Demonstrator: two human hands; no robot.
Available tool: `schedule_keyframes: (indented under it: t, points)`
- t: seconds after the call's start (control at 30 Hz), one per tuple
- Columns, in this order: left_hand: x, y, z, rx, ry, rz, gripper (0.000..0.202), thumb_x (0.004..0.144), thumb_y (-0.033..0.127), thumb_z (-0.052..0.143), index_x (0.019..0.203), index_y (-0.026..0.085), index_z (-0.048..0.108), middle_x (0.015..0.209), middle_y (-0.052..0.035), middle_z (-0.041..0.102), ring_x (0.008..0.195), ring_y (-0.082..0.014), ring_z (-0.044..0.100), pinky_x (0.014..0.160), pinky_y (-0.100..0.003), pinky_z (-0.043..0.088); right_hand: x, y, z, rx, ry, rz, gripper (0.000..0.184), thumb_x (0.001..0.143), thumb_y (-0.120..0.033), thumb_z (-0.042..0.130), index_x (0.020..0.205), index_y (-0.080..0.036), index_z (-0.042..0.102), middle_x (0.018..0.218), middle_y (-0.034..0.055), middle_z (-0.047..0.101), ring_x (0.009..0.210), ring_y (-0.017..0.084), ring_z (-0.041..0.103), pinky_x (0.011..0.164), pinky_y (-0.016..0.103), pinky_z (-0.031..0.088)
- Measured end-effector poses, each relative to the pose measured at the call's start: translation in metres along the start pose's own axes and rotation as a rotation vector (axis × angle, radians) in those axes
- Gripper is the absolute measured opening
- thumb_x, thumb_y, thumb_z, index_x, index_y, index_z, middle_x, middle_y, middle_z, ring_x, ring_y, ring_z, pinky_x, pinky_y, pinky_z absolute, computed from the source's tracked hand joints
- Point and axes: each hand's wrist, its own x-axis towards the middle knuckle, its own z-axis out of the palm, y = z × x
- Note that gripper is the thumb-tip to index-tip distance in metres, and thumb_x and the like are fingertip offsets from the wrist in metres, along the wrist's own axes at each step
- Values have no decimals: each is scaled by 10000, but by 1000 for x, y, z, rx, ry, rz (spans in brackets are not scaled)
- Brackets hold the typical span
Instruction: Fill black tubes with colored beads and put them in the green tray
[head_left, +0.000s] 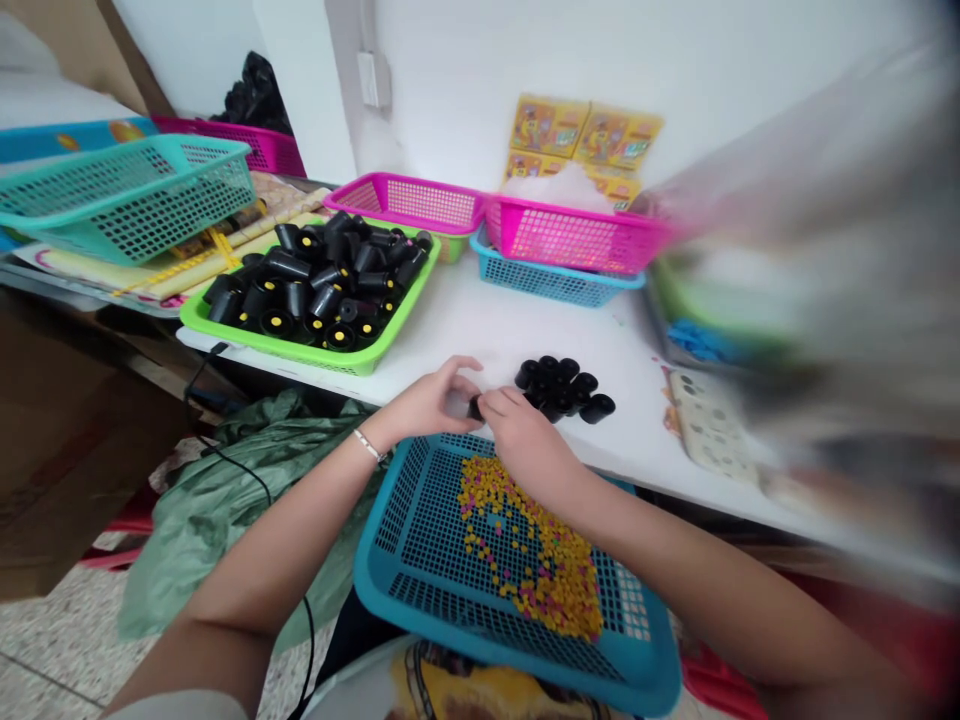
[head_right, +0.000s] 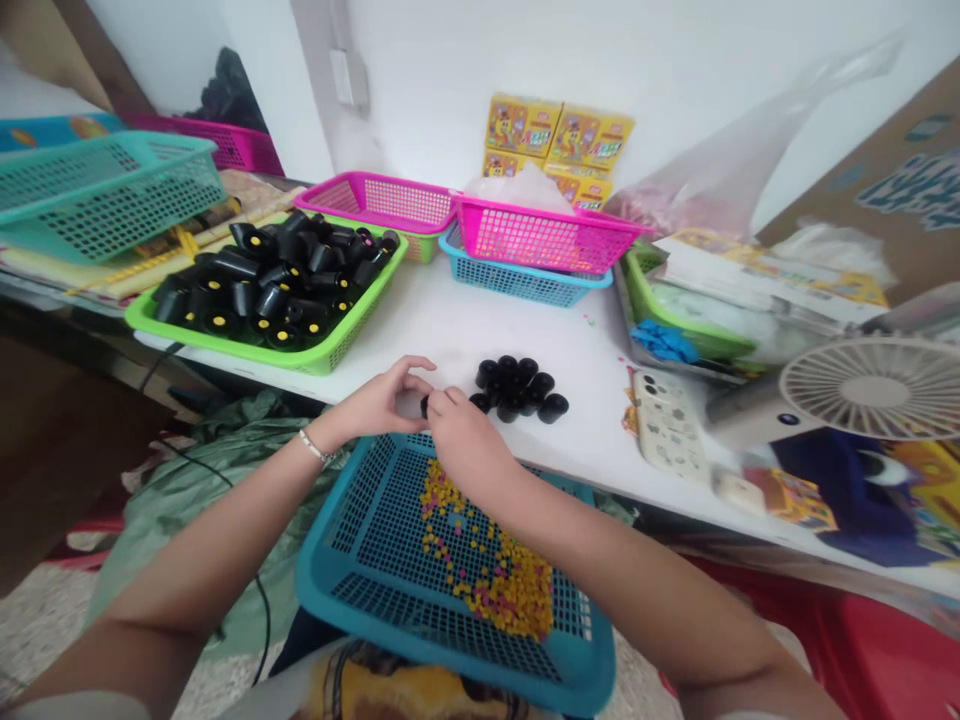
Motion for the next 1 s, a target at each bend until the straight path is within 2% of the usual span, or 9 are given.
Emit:
schedule_keyframes:
  t: [0.13, 0.23, 0.37, 0.57, 0.73, 0.9, 1.0]
  points:
    - [0, 0, 1, -1, 6, -6, 681, 680, 197, 721, 1250, 215, 349, 986, -47, 665, 927, -177, 617, 868, -331, 440, 4, 11, -10, 209, 10, 93, 491, 624, 73, 369, 941, -138, 678, 891, 71, 632, 837, 183, 561, 778, 328, 483]
    - [0, -1, 2, 14, 10, -7, 703, 665, 195, 732, 1260, 212, 359, 977, -45, 660, 932, -180, 610, 873, -341, 443, 4, 14, -19, 281, 0, 166, 552, 600, 64, 358, 991, -148, 685, 841, 55, 666, 793, 167, 594, 756, 315, 488]
    - [-1, -2, 2, 12, 24, -5, 691, 666, 197, 729, 1260, 207, 374, 974, -48, 654, 927, -180, 610, 877, -351, 444, 0, 8, -17, 219, -3, 134, 578, 613, 77, 355, 1068, -112, 657, 993, 105, 671, 934, 199, 600, 852, 359, 492]
    - [0, -3, 2, 43, 45, 0, 655, 660, 222, 731, 1235, 203, 419, 892, -24, 639, 863, -171, 616, 829, -329, 458, -13, -3, 1, -94, 14, 2, 463, 789, 41, 343, 1199, -4, 554, 1133, 234, 602, 1062, 304, 538, 934, 505, 465]
    - [-1, -3, 1, 71, 43, -2, 638, 662, 229, 728, 1230, 206, 439, 883, -20, 639, 849, -171, 617, 817, -322, 457, -22, -7, 16, -264, 21, -30, 453, 830, 18, 334, 1253, 77, 485, 1167, 287, 575, 1097, 336, 521, 944, 492, 466]
    - [-1, -1, 1, 76, 46, -16, 625, 665, 218, 722, 1228, 193, 452, 862, -16, 653, 817, -168, 622, 792, -317, 467, -18, -8, 16, -204, -7, 23, 465, 812, 30, 353, 1254, 77, 489, 1160, 290, 580, 1076, 329, 541, 949, 493, 464]
    - [0, 0, 4, 114, 54, 13, 552, 677, 212, 709, 1193, 186, 516, 930, -37, 665, 863, -176, 621, 834, -339, 470, -14, -1, 2, -14, 11, 57, 480, 786, 41, 361, 1229, 2, 541, 1146, 222, 606, 1083, 283, 548, 963, 461, 465]
